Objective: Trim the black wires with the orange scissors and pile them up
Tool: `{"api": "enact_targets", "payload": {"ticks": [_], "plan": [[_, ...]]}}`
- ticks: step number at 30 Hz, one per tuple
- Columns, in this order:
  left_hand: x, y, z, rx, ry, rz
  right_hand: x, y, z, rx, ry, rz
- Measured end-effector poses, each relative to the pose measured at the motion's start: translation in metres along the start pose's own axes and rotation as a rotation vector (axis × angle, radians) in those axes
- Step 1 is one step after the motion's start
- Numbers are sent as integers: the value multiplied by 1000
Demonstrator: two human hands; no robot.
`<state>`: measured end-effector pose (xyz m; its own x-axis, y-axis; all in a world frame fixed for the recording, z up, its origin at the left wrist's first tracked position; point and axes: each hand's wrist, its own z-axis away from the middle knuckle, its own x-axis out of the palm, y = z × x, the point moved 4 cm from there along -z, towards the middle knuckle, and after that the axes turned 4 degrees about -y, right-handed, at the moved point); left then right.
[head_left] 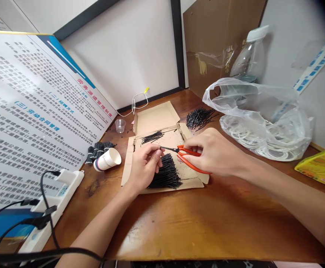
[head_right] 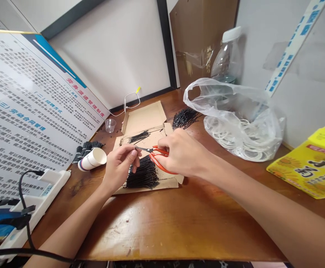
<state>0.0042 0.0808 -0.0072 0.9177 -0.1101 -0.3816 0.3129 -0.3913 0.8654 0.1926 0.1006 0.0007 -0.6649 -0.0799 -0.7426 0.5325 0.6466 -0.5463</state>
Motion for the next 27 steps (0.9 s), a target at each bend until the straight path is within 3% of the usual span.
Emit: {"api": "enact_targets", "payload": {"ticks": [19,23,27], "plan": [[-5,-4,0,40,12,-135,-3,1,-1,20,26,28],[-18,-12,-11,88,21,-405,-6,2,-2,53,60,72],[-28,-32,-39,66,-34,-773,-5,6,-3,78,77,149]]}}
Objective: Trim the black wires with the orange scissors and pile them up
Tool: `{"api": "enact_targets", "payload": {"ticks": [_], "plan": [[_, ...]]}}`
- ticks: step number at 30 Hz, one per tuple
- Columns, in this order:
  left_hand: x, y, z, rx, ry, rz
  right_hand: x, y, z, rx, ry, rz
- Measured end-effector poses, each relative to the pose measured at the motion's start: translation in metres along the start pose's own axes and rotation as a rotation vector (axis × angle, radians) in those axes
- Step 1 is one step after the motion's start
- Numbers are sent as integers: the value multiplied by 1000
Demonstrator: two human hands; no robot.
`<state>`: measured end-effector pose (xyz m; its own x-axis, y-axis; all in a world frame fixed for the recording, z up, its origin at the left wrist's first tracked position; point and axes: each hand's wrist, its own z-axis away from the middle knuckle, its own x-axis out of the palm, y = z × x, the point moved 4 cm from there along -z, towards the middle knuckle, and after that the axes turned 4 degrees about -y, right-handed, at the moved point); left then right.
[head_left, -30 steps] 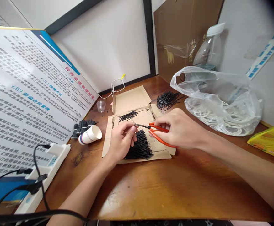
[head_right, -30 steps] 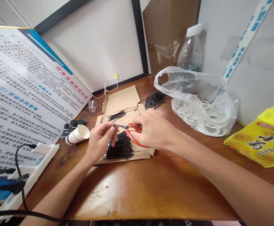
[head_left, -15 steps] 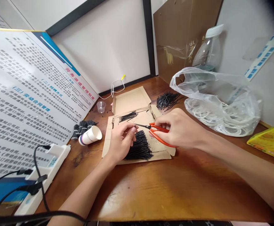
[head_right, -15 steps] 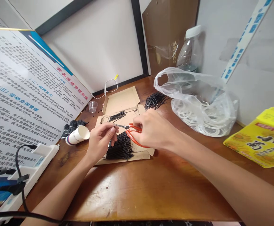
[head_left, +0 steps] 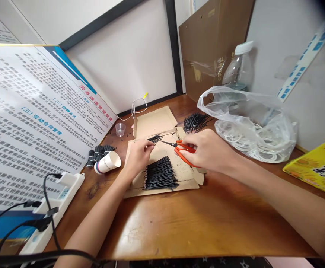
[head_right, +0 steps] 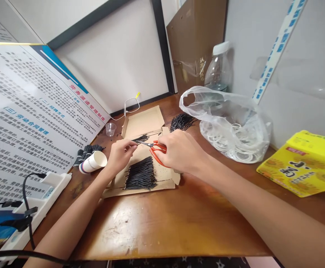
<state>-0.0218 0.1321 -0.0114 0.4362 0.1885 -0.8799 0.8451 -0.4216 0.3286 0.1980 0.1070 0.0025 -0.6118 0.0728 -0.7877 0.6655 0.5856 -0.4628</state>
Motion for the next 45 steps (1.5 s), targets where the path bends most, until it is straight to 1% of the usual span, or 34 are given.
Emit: {"api": "enact_targets", "payload": {"ticks": [3,6,9,11,13,15,17,19,21,23,26,28,31,33,35,39,45], "plan": [[8,-16,-23,-19,-34,-71,1,4,-2,10,0,40],[17,-27,-40,-41,-56,-119,2,8,-4,24,-12,65],[23,-31,-49,-62,-85,-179,2,9,-5,16,-15,83],[24,-27,-49,-78,-97,-217,1,9,-5,8,-3,88],[23,-19,-43,-92,-108,-249,-1,10,-4,11,10,89],[20,-7,-32,-87,-131,-264,-3,11,-4,23,21,94],[18,6,-18,-48,-193,-256,-6,12,-4,36,32,101],[19,16,-3,-6,-290,-230,-8,12,-4,47,35,107],[21,22,10,-3,-350,-216,-7,11,-3,55,27,106],[22,22,17,-31,-358,-223,-5,10,-3,55,10,103],[25,19,20,-79,-346,-216,-2,10,-3,48,-11,105],[24,19,21,-87,-316,-198,-1,10,-4,43,-10,104],[15,23,24,-79,-219,-141,-3,10,-3,32,17,64],[7,28,28,-74,-143,-66,-4,10,-2,19,35,26],[1,34,30,-54,-91,31,-4,8,-1,5,41,0],[-5,41,34,-10,-48,211,-3,2,1,-7,17,-50],[-13,44,40,7,35,293,-8,-9,3,-79,1,-107]]}}
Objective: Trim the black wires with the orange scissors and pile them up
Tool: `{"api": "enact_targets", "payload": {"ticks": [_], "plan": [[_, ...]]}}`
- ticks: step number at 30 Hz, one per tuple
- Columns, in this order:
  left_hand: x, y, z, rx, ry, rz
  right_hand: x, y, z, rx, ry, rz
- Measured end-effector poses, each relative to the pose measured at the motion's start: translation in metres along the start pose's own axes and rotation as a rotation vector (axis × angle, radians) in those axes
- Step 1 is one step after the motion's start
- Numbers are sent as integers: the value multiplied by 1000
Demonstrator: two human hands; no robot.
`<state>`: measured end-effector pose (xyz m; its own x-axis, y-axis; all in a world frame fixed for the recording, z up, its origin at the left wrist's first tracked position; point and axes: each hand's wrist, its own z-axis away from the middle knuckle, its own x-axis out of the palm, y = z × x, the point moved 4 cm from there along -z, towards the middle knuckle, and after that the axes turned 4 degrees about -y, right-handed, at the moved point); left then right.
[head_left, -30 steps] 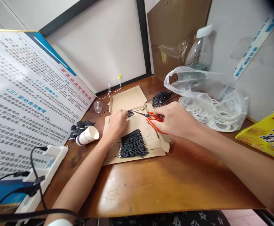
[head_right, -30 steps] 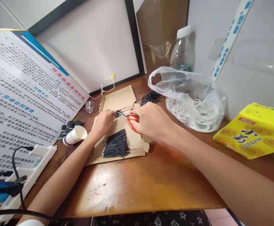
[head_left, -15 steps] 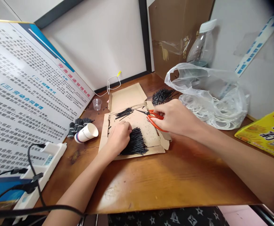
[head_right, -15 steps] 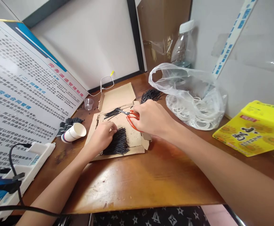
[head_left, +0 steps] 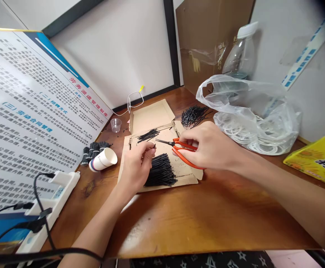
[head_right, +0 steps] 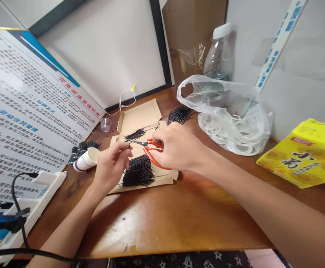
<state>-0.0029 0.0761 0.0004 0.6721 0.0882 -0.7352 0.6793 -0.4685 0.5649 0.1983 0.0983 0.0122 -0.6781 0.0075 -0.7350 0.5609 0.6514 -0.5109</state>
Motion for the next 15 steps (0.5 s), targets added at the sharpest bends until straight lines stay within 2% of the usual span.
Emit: {"api": "enact_targets", "payload": {"ticks": [6,15], "plan": [[-4,3,3,18,33,24,1,-3,1,-43,-24,7],[-2,3,3,11,26,24,2,-3,2,-21,-33,11]]}}
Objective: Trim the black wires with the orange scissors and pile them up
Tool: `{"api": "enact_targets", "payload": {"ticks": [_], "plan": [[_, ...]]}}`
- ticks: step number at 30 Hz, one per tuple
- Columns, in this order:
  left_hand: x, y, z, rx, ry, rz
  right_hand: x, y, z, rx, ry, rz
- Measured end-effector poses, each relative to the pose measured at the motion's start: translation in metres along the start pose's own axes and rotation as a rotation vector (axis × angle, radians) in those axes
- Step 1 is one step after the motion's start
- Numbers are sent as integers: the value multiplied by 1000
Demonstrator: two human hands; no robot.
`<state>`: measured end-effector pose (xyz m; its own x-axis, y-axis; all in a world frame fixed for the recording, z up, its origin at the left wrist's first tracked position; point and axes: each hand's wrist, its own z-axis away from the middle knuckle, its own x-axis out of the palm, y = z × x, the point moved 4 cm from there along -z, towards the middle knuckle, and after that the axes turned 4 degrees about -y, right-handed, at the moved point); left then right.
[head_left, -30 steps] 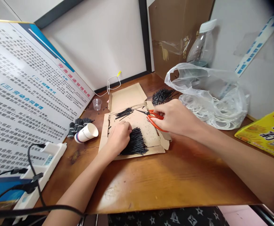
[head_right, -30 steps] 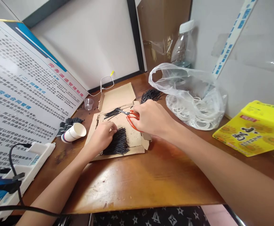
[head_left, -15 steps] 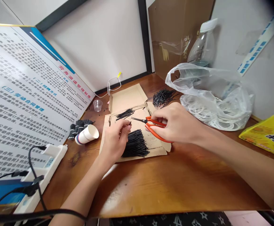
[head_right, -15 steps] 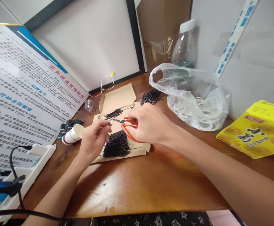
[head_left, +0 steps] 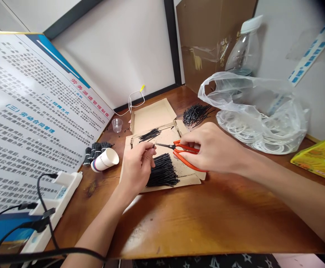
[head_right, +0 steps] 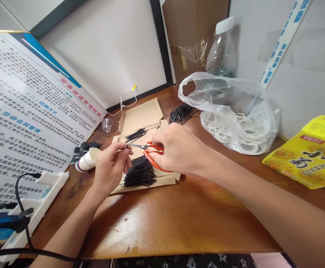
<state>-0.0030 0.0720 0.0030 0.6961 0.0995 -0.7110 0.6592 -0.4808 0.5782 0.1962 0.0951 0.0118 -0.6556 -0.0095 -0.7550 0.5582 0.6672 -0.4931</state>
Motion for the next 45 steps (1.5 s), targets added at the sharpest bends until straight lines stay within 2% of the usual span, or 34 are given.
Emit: {"api": "enact_targets", "payload": {"ticks": [5,8,10,12,14,16,18,20,23,25,30,34,39,42,45], "plan": [[-3,-1,-1,28,5,-66,-2,1,-1,30,26,11],[-3,-12,-13,78,15,-255,-4,4,-1,51,74,22],[4,-27,-28,71,-29,-443,-4,8,-2,81,92,33],[15,-47,-46,-22,-174,-605,-3,14,-3,122,89,36],[22,-61,-62,-51,-222,-633,-2,20,-5,150,76,36],[26,-65,-70,-60,-222,-632,-3,24,-7,164,79,42],[27,-62,-68,-58,-209,-621,-4,26,-8,164,96,49],[29,-53,-57,-33,-231,-590,-5,25,-8,155,106,51],[35,-38,-35,38,-323,-476,-6,22,-7,152,99,46],[37,-33,-26,34,-335,-408,-6,20,-7,155,87,49],[39,-35,-26,-41,-307,-391,-4,21,-7,154,82,72],[25,-23,-26,-46,-227,-327,-3,23,-7,142,86,59],[3,-3,-14,-157,-85,101,-4,14,-5,77,100,-47],[-1,4,-10,-173,-32,312,-5,5,-3,5,95,-55],[-2,8,-9,-164,12,404,-5,-2,-2,-38,86,-43]]}}
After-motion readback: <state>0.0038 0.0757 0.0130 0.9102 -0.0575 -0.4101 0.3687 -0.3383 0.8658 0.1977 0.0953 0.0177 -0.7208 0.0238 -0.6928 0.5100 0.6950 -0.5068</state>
